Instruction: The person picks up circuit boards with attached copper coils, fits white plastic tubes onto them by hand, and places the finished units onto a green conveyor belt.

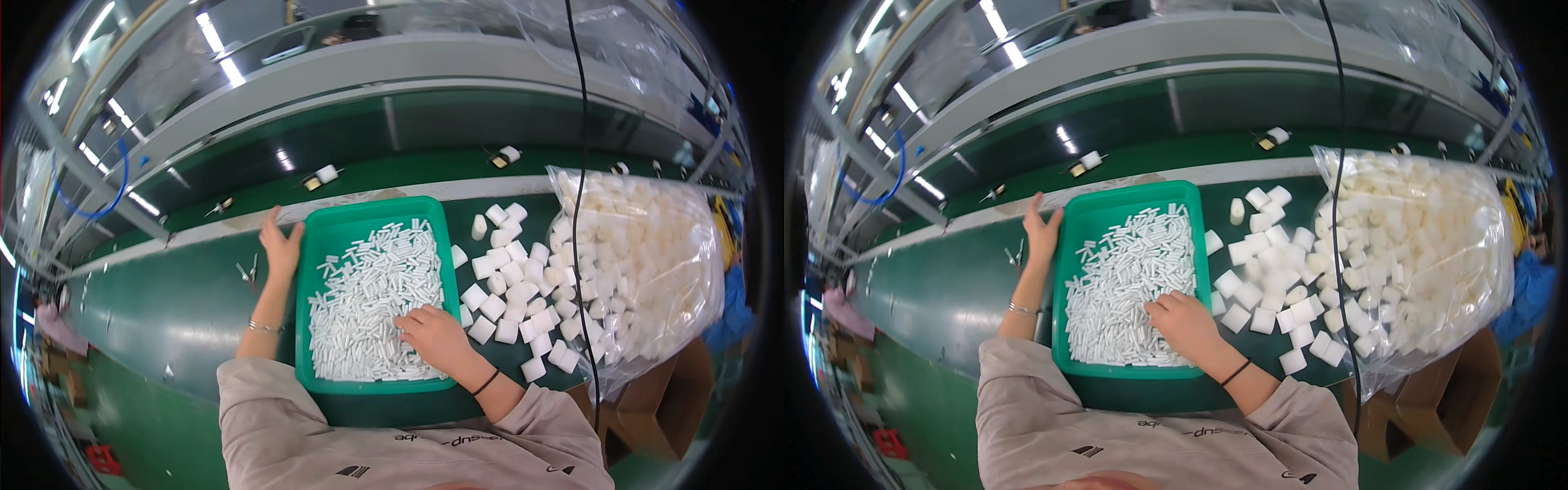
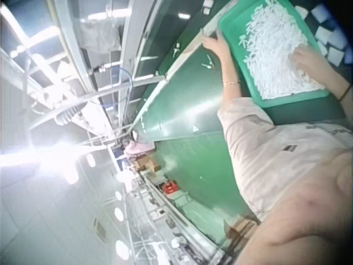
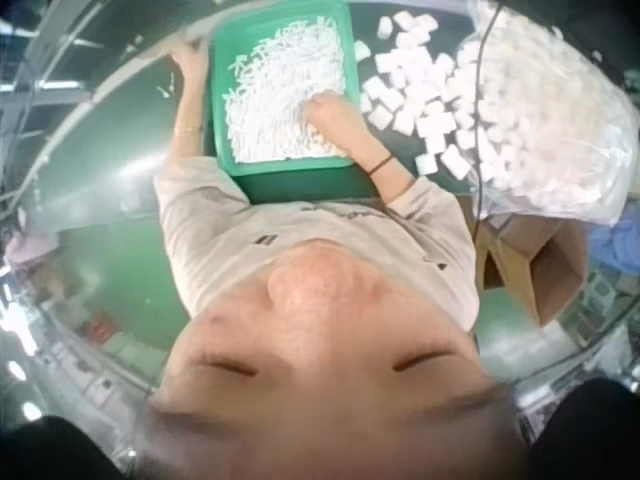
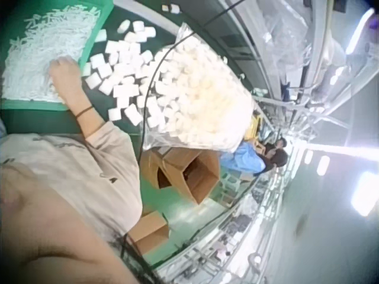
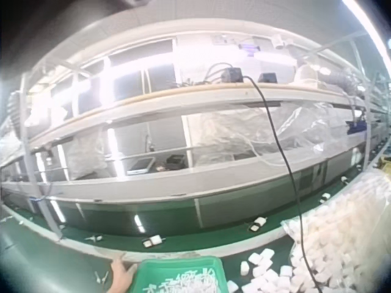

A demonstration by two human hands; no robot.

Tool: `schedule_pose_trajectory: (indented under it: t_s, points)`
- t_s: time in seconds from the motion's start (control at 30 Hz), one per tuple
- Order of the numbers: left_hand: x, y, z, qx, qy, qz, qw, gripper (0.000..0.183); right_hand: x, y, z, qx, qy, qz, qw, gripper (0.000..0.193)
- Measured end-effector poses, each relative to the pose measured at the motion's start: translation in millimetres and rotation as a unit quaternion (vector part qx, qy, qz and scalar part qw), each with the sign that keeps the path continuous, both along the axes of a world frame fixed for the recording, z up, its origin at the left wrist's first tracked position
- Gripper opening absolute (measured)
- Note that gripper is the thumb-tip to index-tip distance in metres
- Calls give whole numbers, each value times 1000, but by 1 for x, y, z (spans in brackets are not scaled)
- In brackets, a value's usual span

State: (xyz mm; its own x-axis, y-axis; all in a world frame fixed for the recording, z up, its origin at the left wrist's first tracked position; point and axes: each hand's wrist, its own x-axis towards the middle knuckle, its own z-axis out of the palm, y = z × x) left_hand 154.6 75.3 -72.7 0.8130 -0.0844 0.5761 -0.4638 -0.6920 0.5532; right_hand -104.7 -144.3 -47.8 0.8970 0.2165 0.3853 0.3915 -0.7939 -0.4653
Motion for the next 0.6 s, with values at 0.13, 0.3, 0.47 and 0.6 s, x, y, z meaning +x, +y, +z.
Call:
schedule_pose_trajectory:
  t_s: [0.13,0.3,0.47,0.6]
  points:
    - [-71,22,5,-58,59,-18,996,50,5,10,10,21,17,39,999,30]
    - [-94,28,-2,-191,72,-67,977,27,-1,14,6,37,46,65,996,21]
    - [-103,24,3,-219,98,-99,966,22,-10,15,9,52,83,57,994,18]
    - [-111,36,9,-187,120,-79,972,23,-8,23,16,73,98,32,992,21]
